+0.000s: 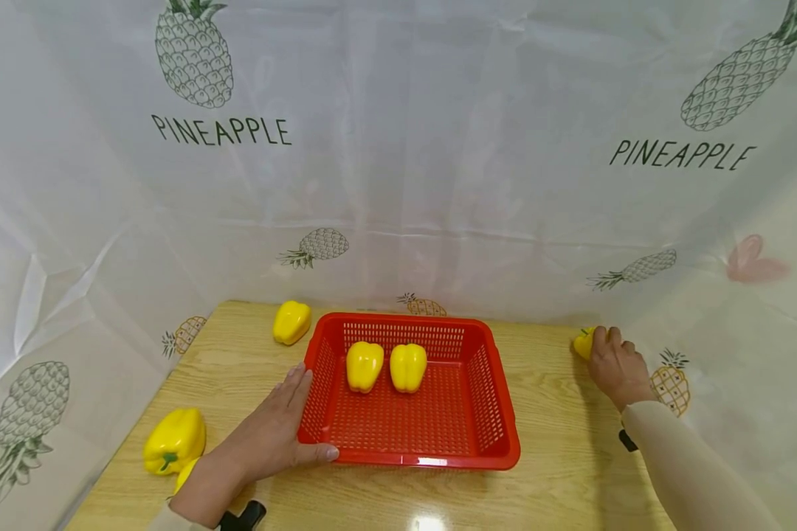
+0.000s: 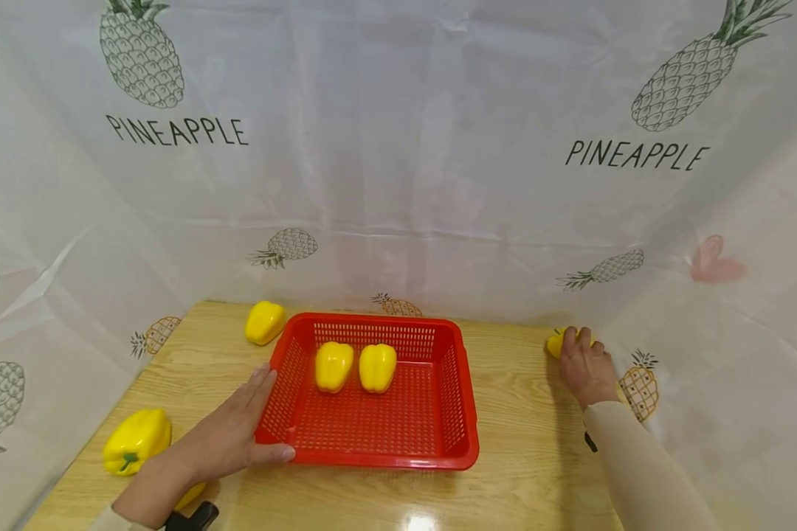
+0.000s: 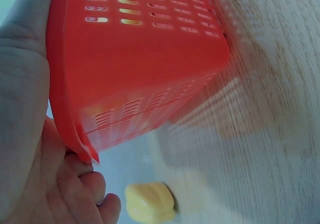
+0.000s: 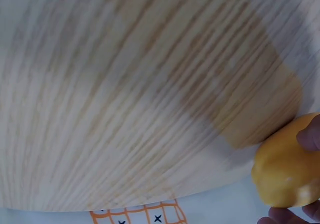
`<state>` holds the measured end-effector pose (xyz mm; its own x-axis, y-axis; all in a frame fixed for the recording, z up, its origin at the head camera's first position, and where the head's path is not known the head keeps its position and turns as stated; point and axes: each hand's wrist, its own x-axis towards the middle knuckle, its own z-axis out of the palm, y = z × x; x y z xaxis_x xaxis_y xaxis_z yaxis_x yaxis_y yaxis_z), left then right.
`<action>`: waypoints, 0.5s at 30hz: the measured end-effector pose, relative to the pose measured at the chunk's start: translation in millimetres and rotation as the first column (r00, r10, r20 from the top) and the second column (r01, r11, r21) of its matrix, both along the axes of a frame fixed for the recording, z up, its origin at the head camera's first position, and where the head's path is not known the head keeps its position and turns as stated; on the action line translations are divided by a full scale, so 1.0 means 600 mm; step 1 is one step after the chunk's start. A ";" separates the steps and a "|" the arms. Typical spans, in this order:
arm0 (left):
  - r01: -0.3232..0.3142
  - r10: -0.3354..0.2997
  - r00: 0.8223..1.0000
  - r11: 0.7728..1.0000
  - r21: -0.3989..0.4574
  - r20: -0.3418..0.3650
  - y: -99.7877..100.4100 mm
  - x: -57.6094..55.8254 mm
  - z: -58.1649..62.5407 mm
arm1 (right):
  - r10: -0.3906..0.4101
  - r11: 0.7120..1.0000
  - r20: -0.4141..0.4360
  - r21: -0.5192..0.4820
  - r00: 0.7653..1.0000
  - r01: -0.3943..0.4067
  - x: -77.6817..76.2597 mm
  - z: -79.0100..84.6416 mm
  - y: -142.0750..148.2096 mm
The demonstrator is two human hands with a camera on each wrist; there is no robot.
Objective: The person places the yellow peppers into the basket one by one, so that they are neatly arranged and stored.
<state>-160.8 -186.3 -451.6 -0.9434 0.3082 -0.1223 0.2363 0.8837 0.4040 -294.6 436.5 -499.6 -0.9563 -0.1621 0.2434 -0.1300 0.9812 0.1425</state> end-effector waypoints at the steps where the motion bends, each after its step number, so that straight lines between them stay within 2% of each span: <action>1: 0.001 -0.001 1.000 1.000 0.002 0.000 0.000 0.000 0.001 | -0.005 1.000 0.003 0.007 1.000 0.005 0.002 0.000 0.001; 7: 0.009 -0.009 1.000 1.000 0.008 -0.004 0.001 -0.001 0.002 | -0.006 0.999 -0.057 0.046 0.998 0.008 0.013 -0.004 0.005; 15: 0.009 -0.009 1.000 1.000 -0.010 0.000 0.000 0.000 0.002 | 0.015 1.000 -0.100 -0.018 0.995 -0.016 0.026 -0.012 -0.008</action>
